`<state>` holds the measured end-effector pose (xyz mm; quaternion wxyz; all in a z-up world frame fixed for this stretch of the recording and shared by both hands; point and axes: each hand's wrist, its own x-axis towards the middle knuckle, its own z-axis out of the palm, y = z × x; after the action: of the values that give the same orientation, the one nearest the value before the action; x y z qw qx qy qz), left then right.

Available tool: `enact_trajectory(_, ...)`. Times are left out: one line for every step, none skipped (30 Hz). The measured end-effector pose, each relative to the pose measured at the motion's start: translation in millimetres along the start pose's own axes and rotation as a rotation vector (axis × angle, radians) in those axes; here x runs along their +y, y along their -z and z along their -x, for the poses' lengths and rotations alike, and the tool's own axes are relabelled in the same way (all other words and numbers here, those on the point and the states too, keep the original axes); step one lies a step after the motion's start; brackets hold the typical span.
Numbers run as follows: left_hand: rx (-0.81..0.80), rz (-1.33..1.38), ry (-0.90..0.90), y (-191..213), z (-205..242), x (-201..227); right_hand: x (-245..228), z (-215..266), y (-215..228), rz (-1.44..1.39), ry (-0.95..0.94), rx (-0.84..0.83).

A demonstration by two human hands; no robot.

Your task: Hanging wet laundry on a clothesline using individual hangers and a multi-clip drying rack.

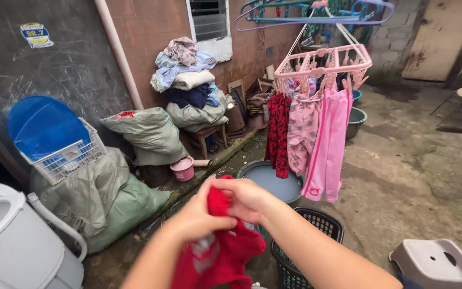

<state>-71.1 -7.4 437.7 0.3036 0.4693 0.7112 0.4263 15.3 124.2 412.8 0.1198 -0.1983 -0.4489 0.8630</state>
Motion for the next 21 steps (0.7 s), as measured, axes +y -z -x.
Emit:
enact_trajectory(-0.003, 0.0, -0.01, -2.9, 2.1, 6.1, -6.7, 12.5, -4.8, 0.004, 0.009, 0.004)
enact_trajectory(0.073, 0.088, 0.095, -5.5, 1.3, 14.0, -16.7, 23.7, -9.0, 0.261, 0.143, 0.034)
enact_trajectory(0.149, 0.178, 0.2, -8.2, 0.3, 22.0, -26.8, 34.9, -13.1, 0.518, 0.278, 0.064)
enact_trajectory(0.145, 0.177, 0.18, -6.9, -4.1, 28.8, -18.4, 24.3, 15.5, 0.526, 0.295, 0.071)
enact_trajectory(0.199, 0.325, 0.234, -5.7, -8.7, 35.3, -10.8, 13.1, 44.6, 0.642, 0.344, 0.13)
enact_trajectory(0.248, 0.475, 0.298, -6.6, -10.6, 39.3, 0.6, 3.8, 74.9, 0.754, 0.384, 0.191)
enact_trajectory(0.239, 0.476, 0.289, -7.7, -16.0, 44.7, -0.1, 20.4, 68.2, 0.758, 0.391, 0.201)
enact_trajectory(0.192, 0.539, 0.309, -10.5, -19.9, 48.2, 2.7, 38.2, 61.9, 0.926, 0.278, 0.323)
enact_trajectory(0.144, 0.601, 0.33, -13.4, -24.0, 51.4, 5.6, 55.5, 55.8, 1.089, 0.158, 0.446)
enact_trajectory(0.138, 0.604, 0.329, -15.9, -30.9, 45.7, -2.6, 55.1, 72.2, 1.091, 0.156, 0.453)
enact_trajectory(0.102, 0.625, 0.337, -18.3, -37.3, 40.4, -11.0, 55.4, 88.1, 0.885, 0.196, 0.459)
enact_trajectory(0.069, 0.641, 0.334, -16.9, -44.2, 37.9, -22.5, 54.2, 100.8, 0.68, 0.247, 0.46)
enact_trajectory(0.065, 0.639, 0.323, -16.5, -44.8, 28.4, -35.4, 60.1, 112.3, 0.682, 0.257, 0.464)
enact_trajectory(0.056, 0.475, 0.284, -15.6, -49.7, 21.2, -52.3, 64.8, 124.9, 0.543, 0.29, 0.454)
enact_trajectory(0.048, 0.312, 0.242, -14.7, -55.4, 14.4, -69.6, 69.9, 137.6, 0.404, 0.322, 0.44)
enact_trajectory(0.046, 0.31, 0.224, -10.3, -57.7, 16.2, -85.9, 75.6, 142.4, 0.408, 0.339, 0.444)
enact_trajectory(0.069, -0.128, 0.27, -6.0, -59.9, 18.0, -102.2, 81.8, 147.1, 0.39, 0.358, 0.441)
enact_trajectory(0.102, -0.566, 0.305, -1.4, -62.2, 19.6, -118.2, 87.8, 151.6, 0.371, 0.379, 0.437)
enact_trajectory(0.11, -0.568, 0.287, -2.0, -67.5, 18.0, -120.6, 83.1, 158.4, 0.375, 0.398, 0.438)
enact_trajectory(0.199, -0.527, 0.181, 0.2, -74.3, 18.3, -125.9, 76.8, 163.5, 0.449, 0.452, 0.462)
enact_trajectory(0.287, -0.483, 0.073, 2.7, -81.1, 19.3, -132.0, 70.8, 168.1, 0.521, 0.507, 0.486)
